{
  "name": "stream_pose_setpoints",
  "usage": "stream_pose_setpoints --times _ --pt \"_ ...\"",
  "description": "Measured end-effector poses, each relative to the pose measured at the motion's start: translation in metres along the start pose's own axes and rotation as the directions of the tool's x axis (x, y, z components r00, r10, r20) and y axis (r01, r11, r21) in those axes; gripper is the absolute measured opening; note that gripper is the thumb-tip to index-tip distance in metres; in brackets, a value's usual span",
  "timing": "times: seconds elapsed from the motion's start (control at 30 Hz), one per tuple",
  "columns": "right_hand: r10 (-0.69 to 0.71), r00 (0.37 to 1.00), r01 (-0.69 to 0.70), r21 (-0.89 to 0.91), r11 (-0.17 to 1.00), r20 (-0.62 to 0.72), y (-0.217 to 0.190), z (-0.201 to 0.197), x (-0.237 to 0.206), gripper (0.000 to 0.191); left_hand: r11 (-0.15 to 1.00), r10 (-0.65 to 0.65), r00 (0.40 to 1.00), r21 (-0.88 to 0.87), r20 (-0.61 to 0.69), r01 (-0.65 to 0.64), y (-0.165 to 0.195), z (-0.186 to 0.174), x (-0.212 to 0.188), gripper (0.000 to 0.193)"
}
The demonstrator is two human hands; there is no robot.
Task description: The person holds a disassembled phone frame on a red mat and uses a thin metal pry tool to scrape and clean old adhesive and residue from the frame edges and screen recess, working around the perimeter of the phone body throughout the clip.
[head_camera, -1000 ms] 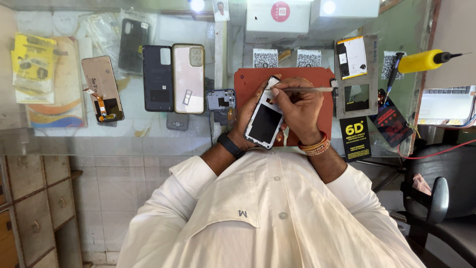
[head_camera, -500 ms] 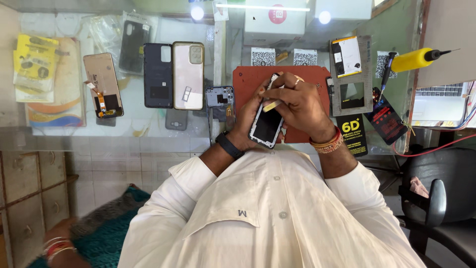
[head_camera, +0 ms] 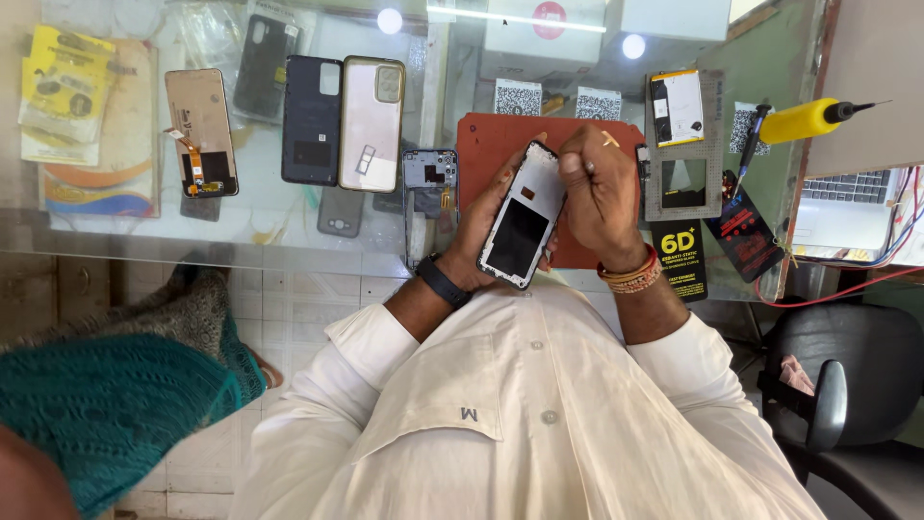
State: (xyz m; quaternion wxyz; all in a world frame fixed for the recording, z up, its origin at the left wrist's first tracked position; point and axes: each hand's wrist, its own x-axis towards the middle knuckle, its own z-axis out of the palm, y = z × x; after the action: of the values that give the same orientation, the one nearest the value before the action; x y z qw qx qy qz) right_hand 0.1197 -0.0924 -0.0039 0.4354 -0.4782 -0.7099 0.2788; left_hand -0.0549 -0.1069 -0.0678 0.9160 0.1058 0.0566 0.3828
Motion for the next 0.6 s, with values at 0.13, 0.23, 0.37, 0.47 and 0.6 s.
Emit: stream_pose_setpoints --times 0.13,0.23,0.37,0.47,0.6 --pt "-0.159 0.971 0.176 -0.080 0.981 0.180 -0.012 -0.004 0.008 0.020 0.995 -0.061 0.994 -0.089 -0.091 0.053 -0.003 -0.001 0.000 0.059" --pt "-0.315 0.920 0.353 -0.140 0.925 0.235 -0.022 -0.005 0.015 0.022 0.994 -0.076 0.994 -0.086 -0.077 0.069 -0.004 -0.001 0.000 0.058" --pt "-0.363 0.884 0.442 -0.272 0.855 0.294 -0.028 -0.003 0.017 0.024 0.996 -0.079 0.992 -0.043 -0.095 0.075 -0.003 0.001 -0.003 0.058" --pt "-0.372 0.883 0.446 -0.260 0.857 0.286 -0.025 -0.001 0.012 0.020 0.999 -0.041 0.996 0.001 -0.080 0.041 -0.002 0.003 -0.004 0.058" --pt "-0.382 0.903 0.419 -0.201 0.885 0.200 -0.012 0.000 0.005 0.015 0.999 -0.025 0.997 0.041 -0.073 0.028 -0.001 0.006 -0.004 0.058"
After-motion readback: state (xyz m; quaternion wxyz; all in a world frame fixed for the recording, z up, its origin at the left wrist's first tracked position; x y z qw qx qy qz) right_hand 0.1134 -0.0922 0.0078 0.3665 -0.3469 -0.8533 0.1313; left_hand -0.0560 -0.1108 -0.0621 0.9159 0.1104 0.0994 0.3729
